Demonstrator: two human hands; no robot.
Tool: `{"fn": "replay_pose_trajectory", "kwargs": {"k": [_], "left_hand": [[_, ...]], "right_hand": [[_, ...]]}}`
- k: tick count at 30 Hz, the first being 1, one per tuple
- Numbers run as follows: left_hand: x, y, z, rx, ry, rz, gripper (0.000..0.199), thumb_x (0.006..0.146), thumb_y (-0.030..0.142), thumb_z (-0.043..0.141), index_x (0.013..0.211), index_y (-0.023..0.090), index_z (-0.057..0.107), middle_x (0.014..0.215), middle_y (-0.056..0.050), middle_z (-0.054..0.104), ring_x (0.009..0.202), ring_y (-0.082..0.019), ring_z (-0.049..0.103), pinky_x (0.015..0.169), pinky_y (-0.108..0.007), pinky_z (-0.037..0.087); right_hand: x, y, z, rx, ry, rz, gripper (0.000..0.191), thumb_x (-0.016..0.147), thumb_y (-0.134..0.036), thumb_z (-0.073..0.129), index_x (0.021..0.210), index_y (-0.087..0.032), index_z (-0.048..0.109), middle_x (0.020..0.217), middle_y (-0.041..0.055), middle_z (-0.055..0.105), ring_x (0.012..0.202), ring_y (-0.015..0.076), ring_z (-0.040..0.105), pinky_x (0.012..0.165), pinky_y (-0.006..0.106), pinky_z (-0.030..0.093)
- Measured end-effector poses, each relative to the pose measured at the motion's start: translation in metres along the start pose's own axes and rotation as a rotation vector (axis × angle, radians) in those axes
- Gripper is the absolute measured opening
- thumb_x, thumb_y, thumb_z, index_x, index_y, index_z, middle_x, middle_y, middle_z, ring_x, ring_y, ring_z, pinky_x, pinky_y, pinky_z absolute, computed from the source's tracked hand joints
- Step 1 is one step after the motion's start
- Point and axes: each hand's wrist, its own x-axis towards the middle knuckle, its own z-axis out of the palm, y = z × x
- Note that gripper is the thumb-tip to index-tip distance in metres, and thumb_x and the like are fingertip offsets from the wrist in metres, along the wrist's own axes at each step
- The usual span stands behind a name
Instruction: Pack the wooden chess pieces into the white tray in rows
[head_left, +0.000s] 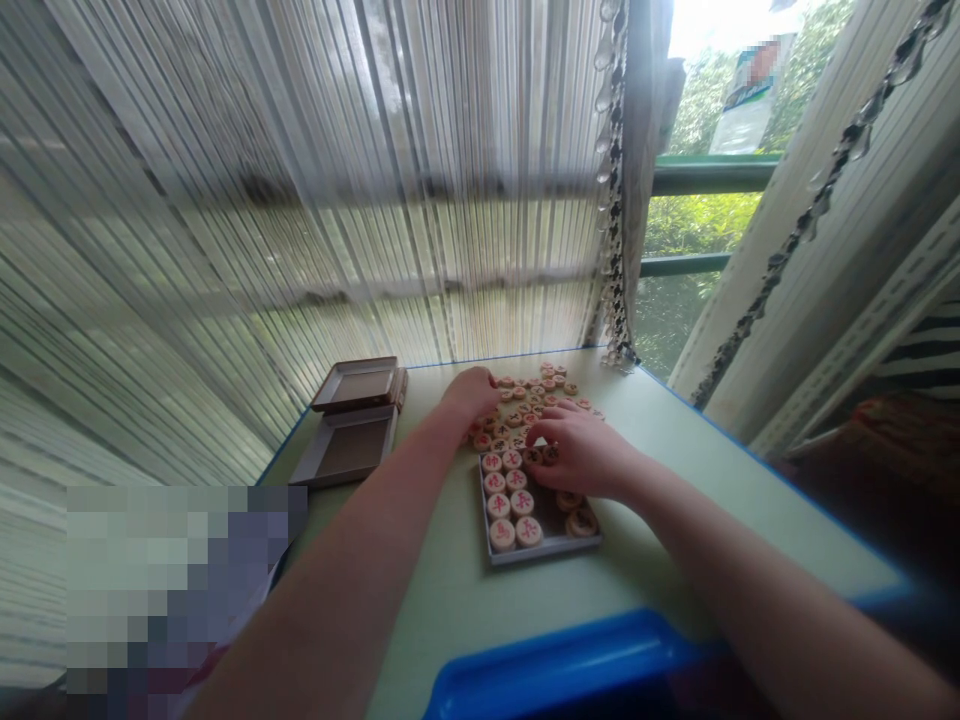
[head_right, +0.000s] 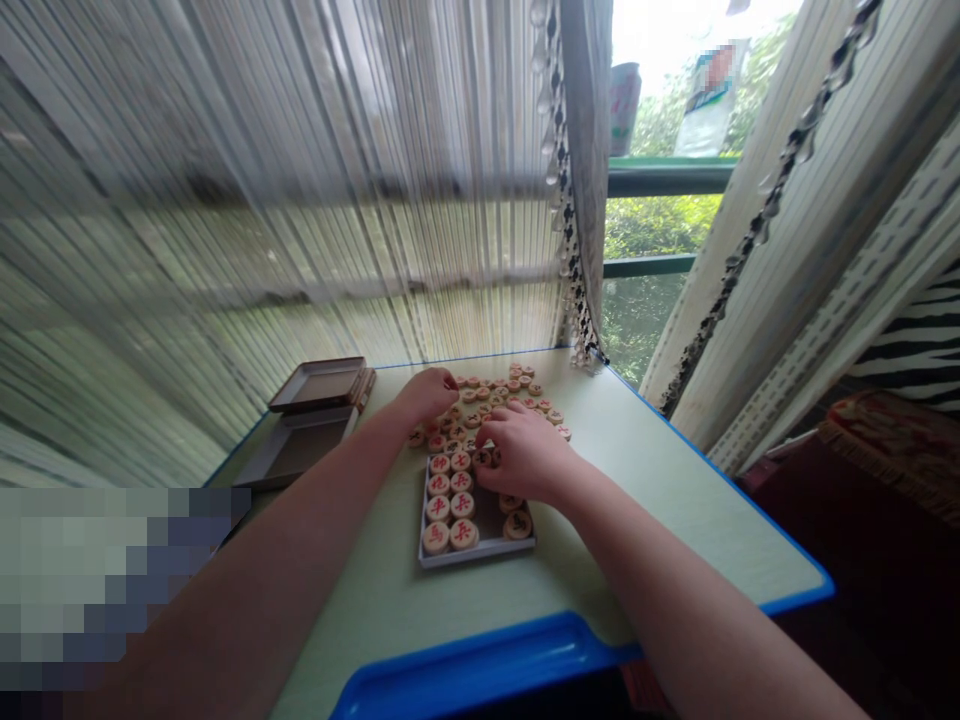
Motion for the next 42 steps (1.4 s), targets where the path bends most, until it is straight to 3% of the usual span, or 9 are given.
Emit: {"fn": "replay_pose_trajectory", "kwargs": {"k": [11,15,20,24,28,32,36,39,42], "left_hand": [[-0.010,0.008,0.002,-0.025,-0.226,0.174,0.024,0.063,0.035,0.062,0.077,0.016,0.070,0.069,-0.004,0.067,0.059,-0.015,0.058,0.053,-0.022,0.041],[-0.008,0.008,0.004,-0.057,-0.238,0.215,0.020,0.063,0.022,0.060,0.080,0.017,0.071,0.072,-0.002,0.068,0.063,-0.014,0.059,0.058,-0.021,0.043],[-0.006,0.007,0.002,-0.141,-0.209,0.204,0.040,0.061,0.007,0.054,0.097,0.018,0.067,0.086,-0.002,0.069,0.070,-0.013,0.060,0.059,-0.020,0.044],[-0.010,0.011,-0.003,-0.052,-0.183,0.220,0.026,0.064,0.021,0.058,0.087,0.016,0.069,0.081,-0.003,0.069,0.068,-0.014,0.059,0.058,-0.020,0.042],[-0.013,0.014,-0.004,0.050,-0.262,0.269,0.026,0.061,0.036,0.062,0.074,0.016,0.070,0.068,-0.003,0.066,0.060,-0.014,0.057,0.054,-0.022,0.040],[-0.009,0.010,0.002,0.027,-0.274,0.316,0.022,0.060,0.032,0.063,0.074,0.017,0.069,0.070,-0.002,0.067,0.062,-0.014,0.058,0.056,-0.023,0.041],[-0.005,0.005,0.006,-0.149,-0.312,0.311,0.032,0.056,0.023,0.066,0.087,0.017,0.068,0.081,-0.002,0.068,0.070,-0.014,0.060,0.059,-0.021,0.043],[-0.007,0.005,0.003,-0.273,-0.337,0.268,0.041,0.055,0.021,0.066,0.096,0.016,0.065,0.090,-0.003,0.067,0.075,-0.015,0.061,0.062,-0.020,0.046],[-0.011,0.008,-0.004,-0.245,-0.286,0.191,0.037,0.056,0.022,0.066,0.092,0.015,0.066,0.089,-0.003,0.067,0.073,-0.015,0.060,0.060,-0.021,0.046]], "right_hand": [[0.002,0.031,0.004,0.030,0.135,0.200,0.017,0.073,-0.028,0.051,0.075,-0.020,0.066,0.074,0.0044,0.059,0.075,0.0180,0.048,0.067,0.029,0.037],[0.003,0.037,0.008,0.031,0.127,0.239,0.018,0.072,-0.029,0.052,0.075,-0.020,0.067,0.073,0.0041,0.059,0.076,0.0179,0.048,0.066,0.028,0.037],[0.002,0.037,0.008,0.041,0.140,0.232,0.018,0.073,-0.029,0.051,0.076,-0.020,0.067,0.073,0.0041,0.059,0.077,0.0179,0.049,0.067,0.028,0.038],[0.001,0.036,0.008,0.034,0.149,0.235,0.019,0.073,-0.030,0.051,0.075,-0.021,0.067,0.071,0.0038,0.058,0.075,0.0179,0.049,0.066,0.028,0.038],[0.001,0.036,0.008,0.026,0.144,0.233,0.019,0.073,-0.030,0.051,0.075,-0.020,0.067,0.070,0.0037,0.058,0.074,0.0178,0.049,0.066,0.028,0.038],[0.002,0.036,0.006,0.029,0.131,0.244,0.019,0.073,-0.030,0.051,0.075,-0.020,0.067,0.072,0.0040,0.058,0.076,0.0183,0.049,0.067,0.028,0.038],[0.002,0.037,0.007,0.026,0.120,0.272,0.019,0.074,-0.030,0.051,0.076,-0.020,0.067,0.073,0.0043,0.059,0.078,0.0185,0.049,0.067,0.028,0.038],[0.002,0.040,0.009,0.021,0.118,0.286,0.021,0.074,-0.031,0.050,0.077,-0.020,0.067,0.074,0.0045,0.059,0.078,0.0184,0.049,0.067,0.028,0.037],[0.003,0.042,0.011,0.027,0.122,0.301,0.020,0.074,-0.031,0.051,0.078,-0.021,0.068,0.076,0.0047,0.060,0.080,0.0186,0.050,0.068,0.027,0.037]]}}
